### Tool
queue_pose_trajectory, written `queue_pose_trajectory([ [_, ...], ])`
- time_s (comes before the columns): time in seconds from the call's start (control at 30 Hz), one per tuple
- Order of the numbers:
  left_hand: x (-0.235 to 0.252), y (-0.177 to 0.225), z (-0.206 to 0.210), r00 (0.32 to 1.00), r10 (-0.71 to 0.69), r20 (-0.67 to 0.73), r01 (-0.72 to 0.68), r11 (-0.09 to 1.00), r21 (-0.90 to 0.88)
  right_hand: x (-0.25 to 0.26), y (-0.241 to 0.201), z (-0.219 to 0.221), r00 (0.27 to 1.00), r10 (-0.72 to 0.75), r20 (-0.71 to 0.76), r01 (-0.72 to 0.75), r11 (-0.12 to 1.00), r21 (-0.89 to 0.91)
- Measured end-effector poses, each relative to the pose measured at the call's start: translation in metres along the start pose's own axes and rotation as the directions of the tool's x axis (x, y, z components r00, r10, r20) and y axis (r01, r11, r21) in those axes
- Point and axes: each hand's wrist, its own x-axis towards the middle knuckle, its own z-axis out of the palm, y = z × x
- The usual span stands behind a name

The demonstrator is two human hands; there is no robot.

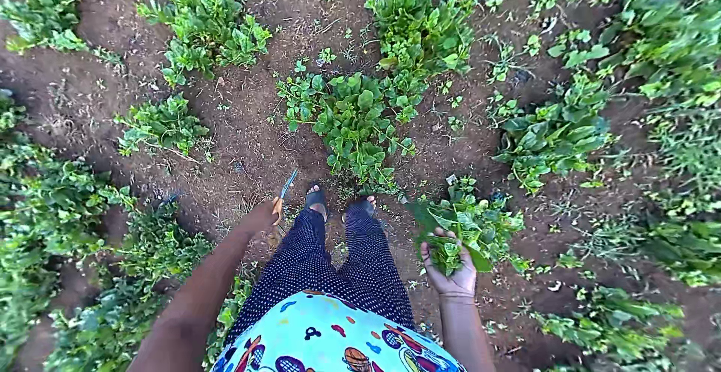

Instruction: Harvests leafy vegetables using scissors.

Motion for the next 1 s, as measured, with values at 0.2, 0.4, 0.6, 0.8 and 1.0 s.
queue_pose_trajectory([
  [0.2, 0.019, 0.101, -0.017, 0.991, 0.135, -0.002, -0.135, 0.989, 0.066, 0.038, 0.001, -0.005, 0.998, 0.015, -0.059, -0.011, 0.998, 0.056],
  [0.4, 0.056, 0.22, -0.013, 0.964, 0.254, -0.083, -0.224, 0.937, 0.269, 0.097, 0.026, -0.004, 0.992, 0.082, -0.095, -0.056, 0.966, 0.251],
  [0.6, 0.203, 0.355, 0.035, 0.932, 0.363, 0.008, -0.332, 0.842, 0.426, 0.199, 0.096, -0.002, 0.991, 0.038, -0.129, 0.05, 0.784, 0.618],
  [0.8, 0.436, 0.419, 0.119, 0.906, 0.415, -0.088, -0.359, 0.861, 0.36, 0.295, 0.178, -0.006, 0.992, -0.105, -0.073, 0.126, 0.694, 0.709],
  [1.0, 0.52, 0.424, 0.143, 0.905, 0.4, -0.144, -0.299, 0.839, 0.455, 0.335, 0.194, -0.007, 0.996, -0.052, -0.079, 0.092, 0.726, 0.682],
])
